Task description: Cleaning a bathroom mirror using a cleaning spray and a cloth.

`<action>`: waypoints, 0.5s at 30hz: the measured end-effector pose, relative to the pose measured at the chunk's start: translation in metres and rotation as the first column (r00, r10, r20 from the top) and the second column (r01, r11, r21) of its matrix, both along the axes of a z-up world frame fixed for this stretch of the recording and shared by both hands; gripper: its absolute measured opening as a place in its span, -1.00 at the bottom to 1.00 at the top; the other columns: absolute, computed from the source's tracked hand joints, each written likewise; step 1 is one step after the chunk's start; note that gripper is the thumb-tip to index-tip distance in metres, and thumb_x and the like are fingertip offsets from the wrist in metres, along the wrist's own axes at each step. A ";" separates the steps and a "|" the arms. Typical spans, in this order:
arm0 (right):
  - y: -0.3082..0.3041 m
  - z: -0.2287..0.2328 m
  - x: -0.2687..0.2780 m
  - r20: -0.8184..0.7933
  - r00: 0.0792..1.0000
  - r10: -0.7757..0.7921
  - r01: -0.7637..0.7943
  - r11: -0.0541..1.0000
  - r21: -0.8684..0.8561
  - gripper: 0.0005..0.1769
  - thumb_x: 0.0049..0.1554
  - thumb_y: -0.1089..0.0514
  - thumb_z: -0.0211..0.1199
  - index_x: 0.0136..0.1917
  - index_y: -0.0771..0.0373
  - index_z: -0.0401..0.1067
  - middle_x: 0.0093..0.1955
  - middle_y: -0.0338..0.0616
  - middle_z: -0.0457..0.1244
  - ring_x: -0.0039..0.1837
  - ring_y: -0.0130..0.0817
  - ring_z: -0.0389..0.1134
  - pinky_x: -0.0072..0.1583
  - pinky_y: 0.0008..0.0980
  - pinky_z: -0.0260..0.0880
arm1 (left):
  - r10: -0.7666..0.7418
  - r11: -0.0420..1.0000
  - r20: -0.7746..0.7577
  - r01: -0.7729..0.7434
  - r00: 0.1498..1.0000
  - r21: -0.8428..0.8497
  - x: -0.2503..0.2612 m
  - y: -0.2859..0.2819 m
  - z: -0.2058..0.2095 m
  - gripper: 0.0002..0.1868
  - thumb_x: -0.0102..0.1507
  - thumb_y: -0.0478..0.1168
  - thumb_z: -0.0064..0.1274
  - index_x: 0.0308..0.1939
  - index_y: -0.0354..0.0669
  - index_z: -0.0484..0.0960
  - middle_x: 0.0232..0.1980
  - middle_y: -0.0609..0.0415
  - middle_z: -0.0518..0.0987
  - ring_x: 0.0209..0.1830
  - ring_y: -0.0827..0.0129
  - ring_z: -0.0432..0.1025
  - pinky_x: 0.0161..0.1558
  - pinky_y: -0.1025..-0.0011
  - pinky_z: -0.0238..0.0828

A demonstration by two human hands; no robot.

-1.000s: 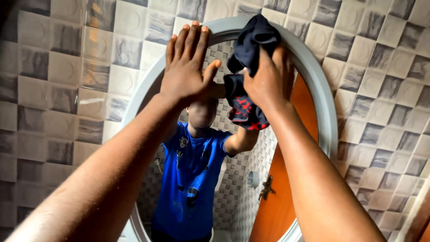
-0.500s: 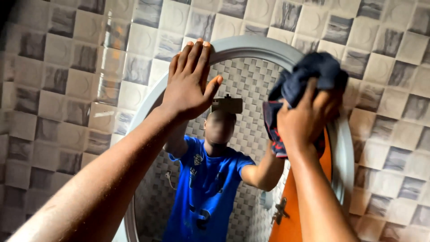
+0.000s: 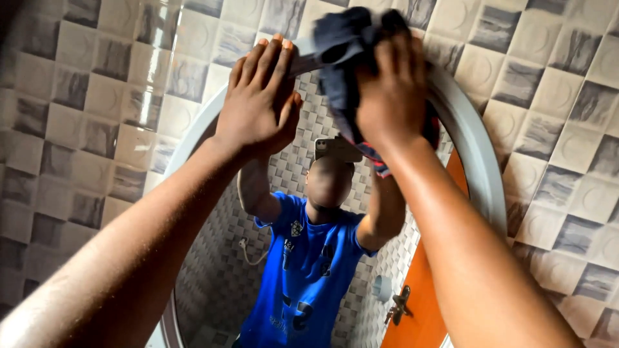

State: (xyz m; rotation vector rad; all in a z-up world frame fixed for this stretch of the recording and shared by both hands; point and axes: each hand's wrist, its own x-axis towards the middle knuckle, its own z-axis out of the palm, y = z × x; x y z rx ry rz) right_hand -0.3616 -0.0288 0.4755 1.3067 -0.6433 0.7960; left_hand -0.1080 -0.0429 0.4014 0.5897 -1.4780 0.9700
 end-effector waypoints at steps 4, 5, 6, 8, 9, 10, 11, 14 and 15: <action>0.036 -0.036 -0.035 0.108 0.986 0.130 -0.129 0.991 -0.021 -0.44 0.21 0.06 0.33 0.44 0.28 0.50 0.51 0.38 0.07 0.52 0.48 0.00 0.51 0.30 -0.06 | -0.013 1.000 0.019 0.013 1.000 0.025 0.003 -0.002 0.003 -0.24 0.43 0.00 -0.13 0.62 -0.33 0.11 0.65 -0.27 0.10 0.66 -0.14 -0.03 0.59 -0.03 -0.17; 0.043 -0.047 -0.046 0.127 0.980 0.151 -0.148 0.989 -0.033 -0.47 0.26 0.03 0.34 0.43 0.28 0.47 0.54 0.31 0.08 0.56 0.43 0.00 0.55 0.29 -0.04 | -0.018 1.000 0.020 0.017 1.000 0.024 0.003 -0.002 0.004 -0.23 0.42 0.01 -0.12 0.62 -0.33 0.10 0.65 -0.28 0.10 0.66 -0.15 -0.03 0.58 -0.04 -0.17; 0.051 -0.059 -0.057 0.147 0.975 0.167 -0.162 0.986 -0.041 -0.50 0.31 0.01 0.36 0.42 0.28 0.45 0.57 0.24 0.09 0.61 0.38 0.00 0.59 0.29 -0.03 | -0.027 0.999 0.022 0.026 0.999 0.028 0.003 -0.002 0.003 -0.22 0.41 0.01 -0.10 0.61 -0.33 0.10 0.64 -0.29 0.09 0.65 -0.16 -0.03 0.57 -0.05 -0.18; 0.063 -0.091 -0.072 0.198 0.975 0.100 -0.091 0.994 -0.057 -0.58 0.34 0.05 0.32 0.39 0.25 0.42 0.57 0.22 0.06 0.61 0.34 -0.01 0.59 0.24 -0.01 | 0.002 1.000 0.037 -0.003 0.999 0.028 0.005 -0.003 0.002 -0.23 0.44 0.04 -0.11 0.62 -0.32 0.09 0.65 -0.30 0.08 0.65 -0.18 -0.04 0.57 -0.05 -0.18; 0.070 -0.106 -0.078 0.242 0.969 0.040 -0.022 0.997 -0.076 -0.66 0.37 0.10 0.28 0.35 0.23 0.39 0.57 0.19 0.03 0.61 0.29 -0.02 0.59 0.19 0.01 | 0.035 0.999 0.048 -0.036 0.998 0.020 0.006 -0.003 0.002 -0.24 0.47 0.06 -0.11 0.62 -0.30 0.08 0.66 -0.31 0.07 0.65 -0.20 -0.04 0.57 -0.05 -0.18; 0.073 -0.121 -0.078 0.247 0.969 0.030 -0.012 0.997 -0.077 -0.66 0.37 0.10 0.28 0.35 0.23 0.39 0.57 0.19 0.03 0.61 0.29 -0.02 0.59 0.19 0.01 | 0.025 0.999 0.053 -0.026 0.998 0.019 0.006 -0.004 0.003 -0.24 0.47 0.06 -0.11 0.62 -0.30 0.08 0.66 -0.31 0.07 0.65 -0.20 -0.04 0.57 -0.05 -0.18; 0.076 -0.135 -0.076 0.392 0.920 -0.017 0.057 0.994 -0.092 -0.73 0.38 0.05 0.30 0.25 0.21 0.40 0.54 0.22 0.05 0.53 0.29 0.02 0.50 0.19 0.05 | 0.015 1.000 0.054 -0.016 0.998 0.024 0.006 -0.004 0.005 -0.21 0.47 0.08 -0.11 0.63 -0.31 0.06 0.65 -0.31 0.07 0.65 -0.20 -0.04 0.57 -0.06 -0.18; 0.074 -0.166 -0.067 0.609 0.792 -0.042 0.114 0.990 -0.079 -0.76 0.34 0.06 0.30 0.20 0.21 0.43 0.39 0.25 0.08 0.40 0.29 0.08 0.39 0.21 0.12 | -0.024 0.999 0.058 0.021 0.998 0.038 0.011 -0.006 0.009 -0.17 0.46 0.12 -0.11 0.63 -0.33 0.04 0.64 -0.32 0.07 0.64 -0.21 -0.04 0.56 -0.07 -0.18; 0.072 -0.176 -0.062 0.685 0.728 -0.032 0.091 0.995 -0.051 -0.70 0.29 0.12 0.29 0.26 0.22 0.46 0.26 0.25 0.11 0.34 0.30 0.10 0.37 0.23 0.14 | -0.048 0.997 0.063 0.045 0.997 0.056 0.014 -0.007 0.008 -0.16 0.45 0.14 -0.11 0.63 -0.33 0.03 0.64 -0.32 0.07 0.63 -0.20 -0.03 0.55 -0.08 -0.19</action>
